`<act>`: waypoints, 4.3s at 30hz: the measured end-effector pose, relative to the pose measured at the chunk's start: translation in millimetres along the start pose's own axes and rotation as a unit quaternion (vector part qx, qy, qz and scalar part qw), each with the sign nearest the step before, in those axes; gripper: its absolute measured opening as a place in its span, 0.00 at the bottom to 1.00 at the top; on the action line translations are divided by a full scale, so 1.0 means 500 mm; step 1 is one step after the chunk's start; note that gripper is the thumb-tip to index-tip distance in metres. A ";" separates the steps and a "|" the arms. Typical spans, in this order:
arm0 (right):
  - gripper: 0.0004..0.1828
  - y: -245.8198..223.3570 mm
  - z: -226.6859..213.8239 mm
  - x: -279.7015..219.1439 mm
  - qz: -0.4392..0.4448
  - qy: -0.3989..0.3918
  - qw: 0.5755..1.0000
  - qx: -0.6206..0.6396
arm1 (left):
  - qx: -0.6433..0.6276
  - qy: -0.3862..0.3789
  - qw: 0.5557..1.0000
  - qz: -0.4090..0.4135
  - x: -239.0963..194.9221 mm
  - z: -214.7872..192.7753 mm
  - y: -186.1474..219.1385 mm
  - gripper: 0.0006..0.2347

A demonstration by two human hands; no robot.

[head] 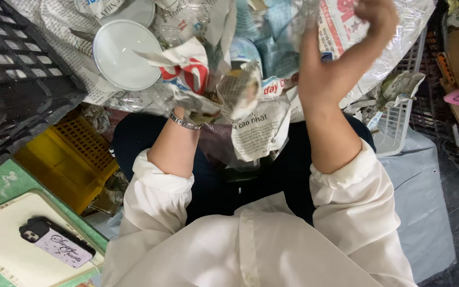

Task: The person sits on the floor and wraps small ceramic bowls and plates with newspaper. They fold the paper around each item, tuck the edges, and place the wrapped pieces aside. The process repeats for several items.

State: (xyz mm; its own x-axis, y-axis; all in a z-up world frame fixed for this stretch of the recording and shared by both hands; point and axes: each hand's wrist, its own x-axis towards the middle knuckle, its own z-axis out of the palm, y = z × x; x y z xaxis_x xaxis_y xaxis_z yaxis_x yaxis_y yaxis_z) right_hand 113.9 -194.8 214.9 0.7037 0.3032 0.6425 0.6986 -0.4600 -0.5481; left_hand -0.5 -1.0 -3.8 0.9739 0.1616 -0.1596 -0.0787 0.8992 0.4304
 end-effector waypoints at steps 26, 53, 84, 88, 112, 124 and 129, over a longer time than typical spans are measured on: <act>0.13 0.109 0.018 -0.038 0.304 -0.053 0.889 0.337 | 0.249 0.134 0.948 0.148 -0.019 0.197 0.118 0.17; 0.15 0.326 0.022 0.000 0.281 -0.022 0.931 0.232 | 0.204 0.186 0.939 0.203 -0.009 0.164 0.120 0.17; 0.32 -0.034 -0.479 -0.579 0.514 -0.102 0.696 0.491 | 0.095 -0.102 0.948 -0.287 -0.379 0.243 -0.269 0.23; 0.22 0.006 -0.486 -0.642 0.575 -0.019 0.719 0.390 | 0.317 -0.053 0.926 -0.198 -0.370 0.307 -0.210 0.27; 0.09 0.096 -0.506 -0.710 0.518 0.005 0.846 0.129 | 0.420 -0.037 0.892 -0.161 -0.414 0.295 -0.206 0.12; 0.14 0.048 -0.503 -0.643 0.538 -0.016 0.803 0.257 | 0.334 0.019 0.916 -0.223 -0.444 0.247 -0.133 0.12; 0.10 0.046 -0.556 -0.671 0.445 -0.005 0.839 0.314 | 0.492 -0.090 0.850 -0.166 -0.441 0.285 -0.172 0.13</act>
State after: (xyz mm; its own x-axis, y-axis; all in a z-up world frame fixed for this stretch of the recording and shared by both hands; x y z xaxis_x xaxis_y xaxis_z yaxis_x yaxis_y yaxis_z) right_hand -142.1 -539.0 135.5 0.9814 0.0818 -0.1735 -0.1758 0.0222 -0.9842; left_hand -178.0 -172.0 121.0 0.9312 -0.1797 -0.3170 0.3370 0.0937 0.9368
